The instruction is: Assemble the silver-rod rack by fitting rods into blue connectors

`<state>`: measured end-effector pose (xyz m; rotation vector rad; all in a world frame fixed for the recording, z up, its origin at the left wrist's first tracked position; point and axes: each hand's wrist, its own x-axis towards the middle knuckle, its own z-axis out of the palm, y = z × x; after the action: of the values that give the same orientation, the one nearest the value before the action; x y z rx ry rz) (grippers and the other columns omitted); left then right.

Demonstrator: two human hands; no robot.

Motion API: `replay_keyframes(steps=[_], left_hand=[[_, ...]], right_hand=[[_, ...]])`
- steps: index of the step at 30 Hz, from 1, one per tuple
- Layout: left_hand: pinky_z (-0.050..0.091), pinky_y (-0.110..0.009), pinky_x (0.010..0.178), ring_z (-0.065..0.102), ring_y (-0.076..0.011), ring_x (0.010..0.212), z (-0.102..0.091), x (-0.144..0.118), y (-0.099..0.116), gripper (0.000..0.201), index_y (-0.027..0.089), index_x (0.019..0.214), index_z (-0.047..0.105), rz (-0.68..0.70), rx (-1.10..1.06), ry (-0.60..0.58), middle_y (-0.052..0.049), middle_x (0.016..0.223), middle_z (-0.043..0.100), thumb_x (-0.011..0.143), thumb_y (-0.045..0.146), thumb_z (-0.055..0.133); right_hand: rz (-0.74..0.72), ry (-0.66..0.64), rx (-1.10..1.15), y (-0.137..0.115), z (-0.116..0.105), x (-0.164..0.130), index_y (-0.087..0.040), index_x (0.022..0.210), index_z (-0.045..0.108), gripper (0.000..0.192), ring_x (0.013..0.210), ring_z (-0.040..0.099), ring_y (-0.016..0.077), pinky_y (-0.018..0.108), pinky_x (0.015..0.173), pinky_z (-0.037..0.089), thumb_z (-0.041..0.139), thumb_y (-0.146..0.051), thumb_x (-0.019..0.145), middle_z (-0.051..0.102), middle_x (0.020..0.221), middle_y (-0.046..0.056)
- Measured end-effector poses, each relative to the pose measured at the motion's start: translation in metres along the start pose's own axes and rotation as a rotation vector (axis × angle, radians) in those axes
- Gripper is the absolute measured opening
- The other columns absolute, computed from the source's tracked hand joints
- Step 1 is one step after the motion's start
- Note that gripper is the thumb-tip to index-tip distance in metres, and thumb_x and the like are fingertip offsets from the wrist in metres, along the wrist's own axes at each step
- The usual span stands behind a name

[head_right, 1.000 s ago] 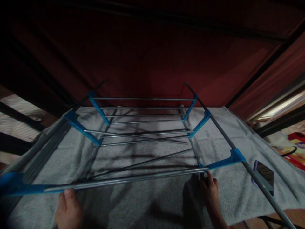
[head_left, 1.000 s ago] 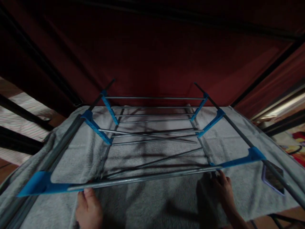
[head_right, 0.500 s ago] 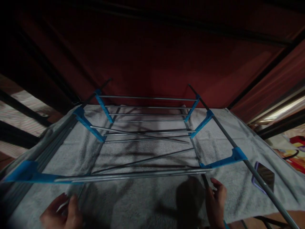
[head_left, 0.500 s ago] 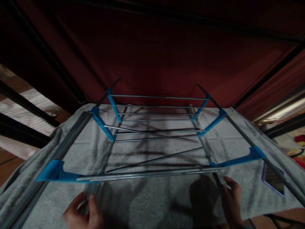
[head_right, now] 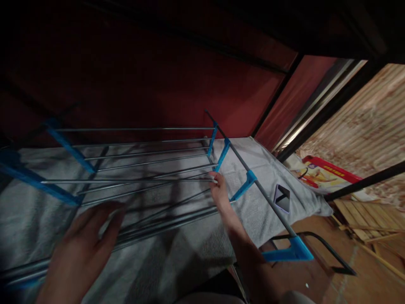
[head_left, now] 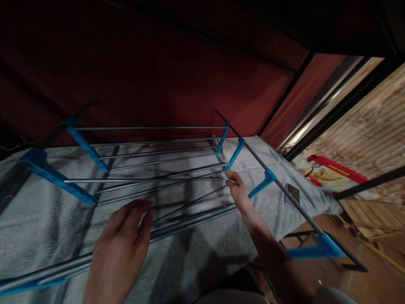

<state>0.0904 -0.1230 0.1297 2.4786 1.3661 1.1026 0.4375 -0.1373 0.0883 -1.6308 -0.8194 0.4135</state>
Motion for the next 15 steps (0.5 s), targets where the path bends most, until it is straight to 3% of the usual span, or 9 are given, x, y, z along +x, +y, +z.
replay_keyframes(steps=[2,4,7,9,12,15], left_hand=[[0.058,-0.046,0.106,0.073,-0.0311,0.117,0.012,0.048,0.013,0.035,0.021,0.126,0.073,0.082,0.007,-0.092,-0.012,0.123,0.078,0.11,0.039,0.047],[0.058,-0.046,0.108,0.074,-0.031,0.117,0.032,0.091,0.026,0.035,0.017,0.13,0.073,0.137,0.042,-0.266,-0.014,0.126,0.078,0.11,0.033,0.049],[0.056,-0.047,0.111,0.073,-0.0329,0.122,0.069,0.138,0.047,0.031,0.013,0.125,0.076,0.228,0.173,-0.535,-0.016,0.127,0.078,0.108,0.024,0.052],[0.054,-0.046,0.114,0.073,-0.0324,0.124,0.096,0.153,0.057,0.029,0.011,0.123,0.077,0.328,0.225,-0.654,-0.018,0.129,0.078,0.106,0.02,0.054],[0.054,-0.044,0.114,0.073,-0.0317,0.124,0.135,0.155,0.06,0.027,0.008,0.119,0.078,0.456,0.242,-0.732,-0.021,0.128,0.078,0.104,0.015,0.056],[0.053,-0.043,0.114,0.073,-0.0304,0.126,0.17,0.146,0.052,0.032,0.008,0.118,0.078,0.487,0.235,-0.751,-0.022,0.128,0.078,0.103,0.007,0.05]], right_hand=[[0.044,0.03,0.107,-0.021,0.0,0.02,-0.022,0.103,0.07,0.04,0.093,0.061,0.0239,0.043,0.095,0.05,0.058,-0.033,0.066,0.068,0.096,0.004],[-0.038,0.009,0.139,-0.049,-0.008,0.024,-0.023,0.106,0.071,0.04,0.094,0.061,0.0234,0.04,0.093,0.051,0.06,-0.036,0.07,0.068,0.096,0.004],[-0.201,-0.057,0.042,-0.097,-0.04,-0.002,-0.026,0.115,0.073,0.036,0.114,0.064,0.0267,0.041,0.098,0.052,0.067,-0.041,0.083,0.073,0.114,0.007],[-0.255,-0.108,-0.053,-0.128,-0.074,-0.033,-0.029,0.121,0.075,0.033,0.123,0.065,0.0277,0.042,0.103,0.053,0.069,-0.044,0.092,0.075,0.126,0.006],[-0.253,-0.184,-0.199,-0.165,-0.139,-0.07,-0.034,0.123,0.079,0.033,0.116,0.071,0.029,0.042,0.094,0.06,0.076,-0.052,0.095,0.078,0.125,0.007],[-0.251,-0.133,-0.34,-0.183,-0.202,-0.068,-0.042,0.117,0.084,0.03,0.108,0.076,0.03,0.041,0.084,0.063,0.079,-0.059,0.093,0.079,0.128,0.01]])
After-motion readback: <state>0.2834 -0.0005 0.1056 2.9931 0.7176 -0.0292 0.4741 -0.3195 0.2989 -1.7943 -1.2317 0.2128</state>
